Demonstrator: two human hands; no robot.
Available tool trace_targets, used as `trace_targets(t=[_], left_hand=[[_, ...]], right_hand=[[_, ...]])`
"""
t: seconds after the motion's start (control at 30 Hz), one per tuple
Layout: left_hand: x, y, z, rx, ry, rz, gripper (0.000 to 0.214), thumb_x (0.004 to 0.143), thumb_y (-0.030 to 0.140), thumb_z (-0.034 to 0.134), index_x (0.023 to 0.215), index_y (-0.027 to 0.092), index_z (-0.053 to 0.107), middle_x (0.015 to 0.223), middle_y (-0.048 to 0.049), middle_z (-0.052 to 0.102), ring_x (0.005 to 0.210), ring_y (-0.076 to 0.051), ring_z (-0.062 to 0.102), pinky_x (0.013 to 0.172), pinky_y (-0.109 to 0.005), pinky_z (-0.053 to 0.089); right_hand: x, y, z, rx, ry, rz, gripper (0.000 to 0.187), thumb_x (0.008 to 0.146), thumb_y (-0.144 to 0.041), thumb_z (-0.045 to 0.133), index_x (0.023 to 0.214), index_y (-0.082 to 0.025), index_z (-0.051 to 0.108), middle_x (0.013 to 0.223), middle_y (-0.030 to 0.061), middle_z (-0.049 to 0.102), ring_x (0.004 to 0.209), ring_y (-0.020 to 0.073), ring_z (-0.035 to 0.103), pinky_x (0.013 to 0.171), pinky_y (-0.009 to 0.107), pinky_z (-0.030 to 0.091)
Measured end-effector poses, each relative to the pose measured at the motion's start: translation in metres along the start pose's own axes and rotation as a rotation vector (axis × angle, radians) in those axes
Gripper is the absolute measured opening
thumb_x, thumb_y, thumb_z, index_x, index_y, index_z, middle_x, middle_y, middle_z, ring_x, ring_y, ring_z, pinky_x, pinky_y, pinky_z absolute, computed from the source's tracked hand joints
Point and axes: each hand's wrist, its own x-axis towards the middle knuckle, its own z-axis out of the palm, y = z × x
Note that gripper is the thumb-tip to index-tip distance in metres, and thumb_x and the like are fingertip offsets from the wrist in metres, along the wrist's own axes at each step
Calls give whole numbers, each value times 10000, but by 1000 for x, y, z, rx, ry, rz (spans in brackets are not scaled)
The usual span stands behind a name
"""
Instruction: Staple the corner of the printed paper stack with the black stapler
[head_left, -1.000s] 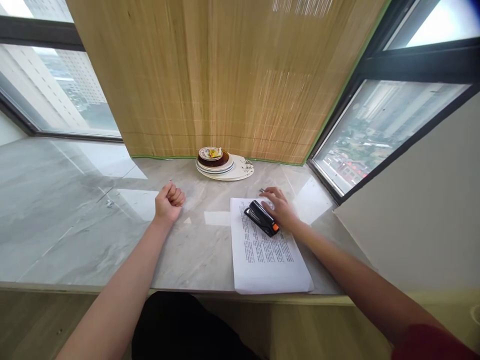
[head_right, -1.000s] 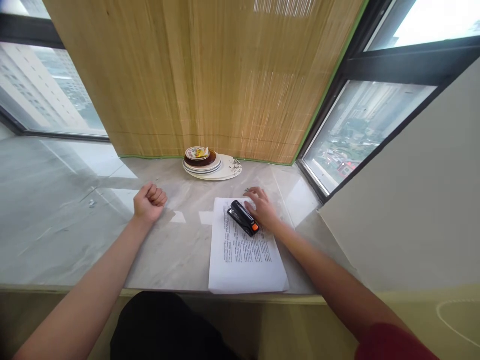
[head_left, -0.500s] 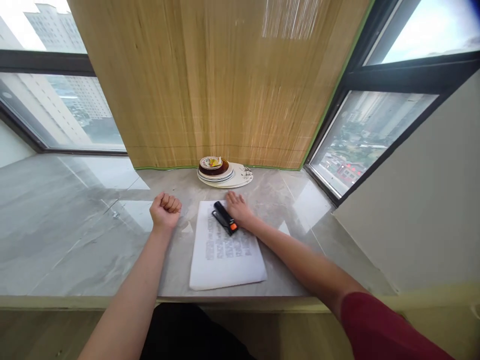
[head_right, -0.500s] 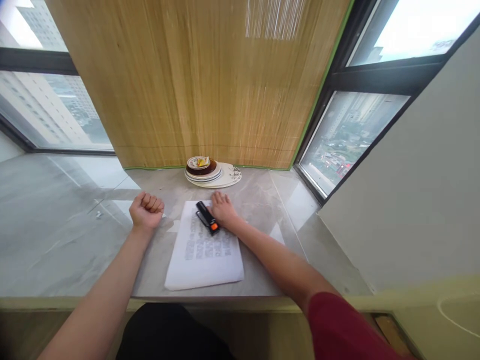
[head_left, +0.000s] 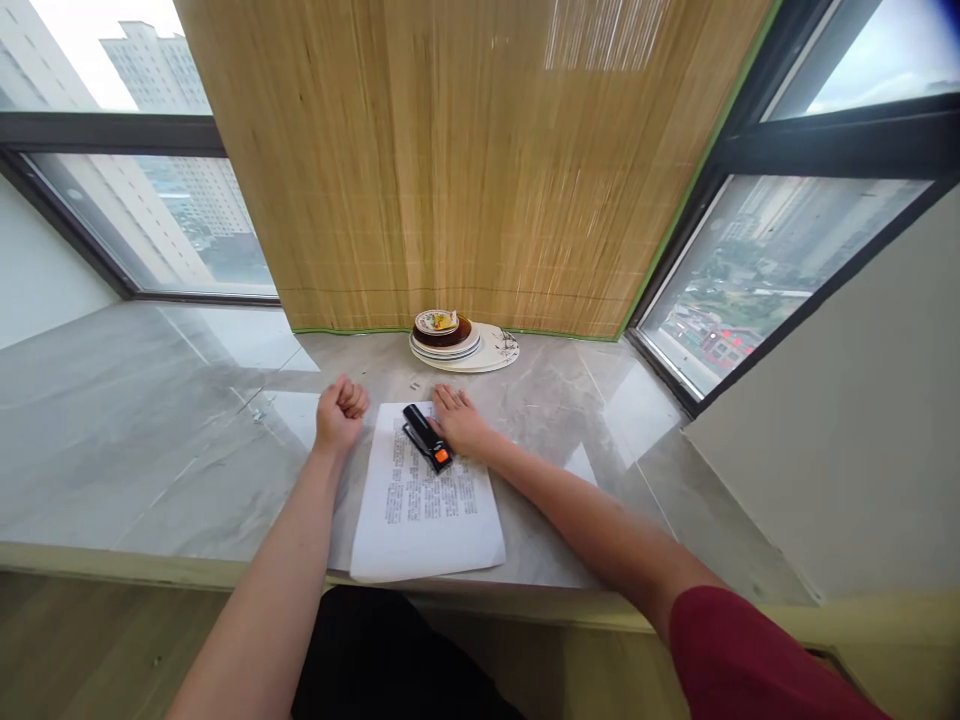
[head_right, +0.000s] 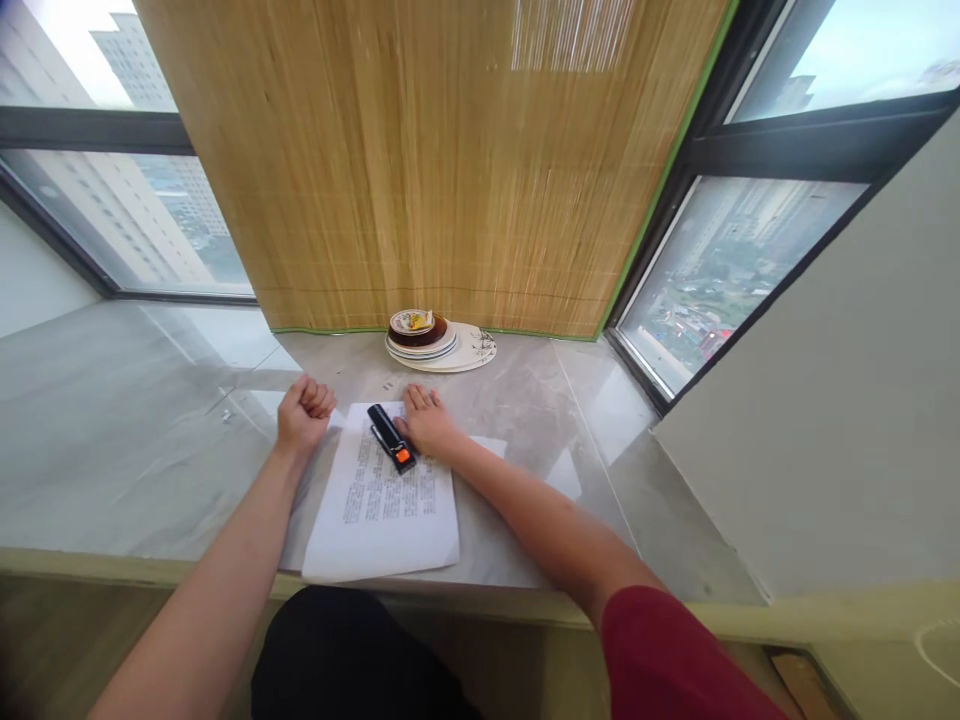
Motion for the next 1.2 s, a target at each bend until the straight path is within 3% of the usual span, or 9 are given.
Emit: trace_targets(t=[0.13,0.23,0.37,0.43,0.5,0.57,0.73,0.93,1.2], left_hand=[[-9,-17,14,355,-118,-84,565,883,407,758,536,201,364,529,65,291,458,-76,240,432,-210,182],[-16,-24,19,509,-226,-118,371,783,318,861,583,173,584,556,37,449,526,-96,361,500,-207,262],[-19,-29,21,1022,-435,76,129,846,322,785,790,210,755,657,18,582,615,-146,458,626,-254,379],[-21,-32,21,1212,-478,196,149,902,323,702,812,216,754,801,-26,661,742,-189,563,743,-305,453],[-25,-35,20,1312,-475,258,157,928,297,637,853,215,748,942,-69,702,920,-243,625,891,-376,486],[-33,-36,18,1372,-471,275,171,942,278,593,955,214,751,1052,-93,726,1053,-283,634,1002,-442,480],[-55,-33,11,1442,-534,266,325,985,311,561,1255,229,724,1374,-97,700,1291,-305,605,1144,-502,440],[-61,-32,11,1523,-525,245,358,1006,328,558,1317,260,722,1453,-81,675,1370,-314,581,1151,-521,435],[-65,-27,17,1517,-588,176,422,1019,396,576,1417,290,667,1545,-55,617,1472,-293,531,1216,-515,369]], right_hand=[[-23,27,-9,51,-22,52,551,1073,-338,488,1555,-71,478,1675,243,402,1595,358,348,1302,578,271],[-24,31,-22,156,39,112,474,1054,-292,510,1485,-98,548,1619,226,495,1553,344,412,1280,556,312],[-36,18,-51,341,281,182,309,1096,-291,405,1074,-183,693,1144,126,718,1158,256,655,1073,412,489],[-53,8,-61,404,275,142,306,1091,-413,462,966,-213,656,1009,77,674,1001,231,655,964,381,517],[-73,-2,-63,417,207,83,302,992,-517,641,1038,-219,630,1059,69,648,1012,244,639,927,387,527],[-89,-8,-58,393,146,50,342,902,-472,754,1090,-224,613,1081,66,639,1023,258,630,904,397,538],[-96,0,-50,417,151,59,179,933,-243,670,1111,-218,671,1033,72,676,967,251,652,875,400,554],[-82,28,-47,486,253,125,323,890,-181,702,1208,-225,741,1144,100,770,1084,296,695,1006,456,543],[-81,48,-43,611,318,151,237,798,-206,770,1027,-231,714,933,21,788,826,239,739,874,407,586]])
